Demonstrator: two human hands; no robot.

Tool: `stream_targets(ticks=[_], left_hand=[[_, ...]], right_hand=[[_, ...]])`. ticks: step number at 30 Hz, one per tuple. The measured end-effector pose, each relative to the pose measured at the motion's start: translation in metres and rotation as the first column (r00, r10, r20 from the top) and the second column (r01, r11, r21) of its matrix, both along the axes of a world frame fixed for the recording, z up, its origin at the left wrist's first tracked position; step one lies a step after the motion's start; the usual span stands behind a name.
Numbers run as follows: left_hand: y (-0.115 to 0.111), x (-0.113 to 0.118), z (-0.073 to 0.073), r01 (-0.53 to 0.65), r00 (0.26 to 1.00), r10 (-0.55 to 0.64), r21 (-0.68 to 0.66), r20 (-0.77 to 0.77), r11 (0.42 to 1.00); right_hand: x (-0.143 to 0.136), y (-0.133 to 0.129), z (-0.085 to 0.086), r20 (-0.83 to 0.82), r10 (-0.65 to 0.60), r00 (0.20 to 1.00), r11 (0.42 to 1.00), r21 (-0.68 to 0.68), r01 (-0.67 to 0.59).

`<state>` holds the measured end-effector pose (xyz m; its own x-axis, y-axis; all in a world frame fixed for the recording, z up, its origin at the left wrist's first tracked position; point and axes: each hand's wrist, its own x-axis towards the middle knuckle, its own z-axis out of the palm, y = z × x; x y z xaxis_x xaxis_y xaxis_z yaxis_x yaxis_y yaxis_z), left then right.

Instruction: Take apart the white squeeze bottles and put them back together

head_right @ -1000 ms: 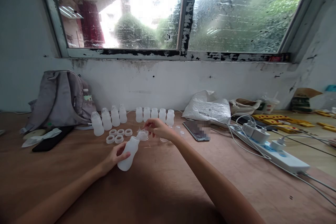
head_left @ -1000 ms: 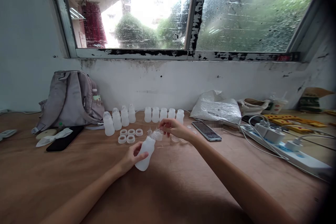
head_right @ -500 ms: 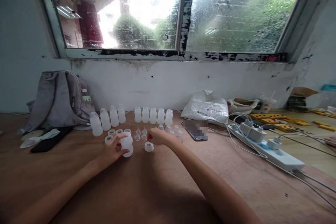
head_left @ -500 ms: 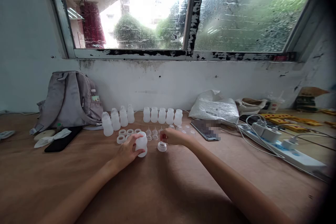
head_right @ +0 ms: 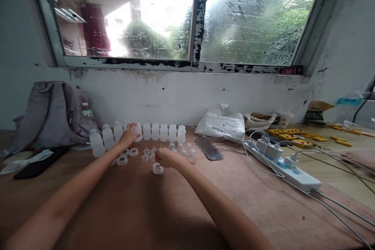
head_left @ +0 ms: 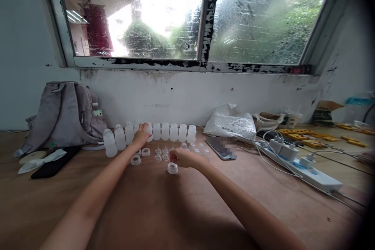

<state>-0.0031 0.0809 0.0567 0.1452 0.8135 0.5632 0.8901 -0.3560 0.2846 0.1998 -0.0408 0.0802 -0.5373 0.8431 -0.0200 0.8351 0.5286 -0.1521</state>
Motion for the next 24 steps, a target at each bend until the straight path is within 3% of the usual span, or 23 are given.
stream_targets(ticks=[4, 8, 13, 18, 24], left_hand=[[0.014, 0.004, -0.02, -0.052, 0.999, 0.052, -0.026, 0.016, 0.998], [0.026, 0.006, -0.031, -0.066, 0.997, 0.067, -0.039, 0.035, 0.997], [0.039, 0.007, -0.038, -0.036, 0.997, 0.04, -0.05, 0.065, 0.998], [0.046, 0.01, -0.044, -0.004, 0.994, 0.01, -0.058, 0.106, 0.998], [0.048, 0.011, -0.043, 0.037, 0.988, -0.024, -0.079, 0.154, 0.996]], right_hand=[[0.003, 0.004, -0.003, -0.011, 0.005, 1.0, 1.0, -0.011, -0.005], [0.004, 0.006, -0.004, -0.025, 0.014, 1.0, 1.0, -0.02, -0.014], [0.006, 0.005, -0.002, -0.025, -0.008, 1.0, 0.995, -0.104, 0.006], [0.008, 0.006, -0.005, -0.089, -0.029, 0.996, 0.943, -0.333, -0.003], [0.009, 0.016, -0.021, -0.071, 0.0, 0.997, 0.964, -0.266, -0.019]])
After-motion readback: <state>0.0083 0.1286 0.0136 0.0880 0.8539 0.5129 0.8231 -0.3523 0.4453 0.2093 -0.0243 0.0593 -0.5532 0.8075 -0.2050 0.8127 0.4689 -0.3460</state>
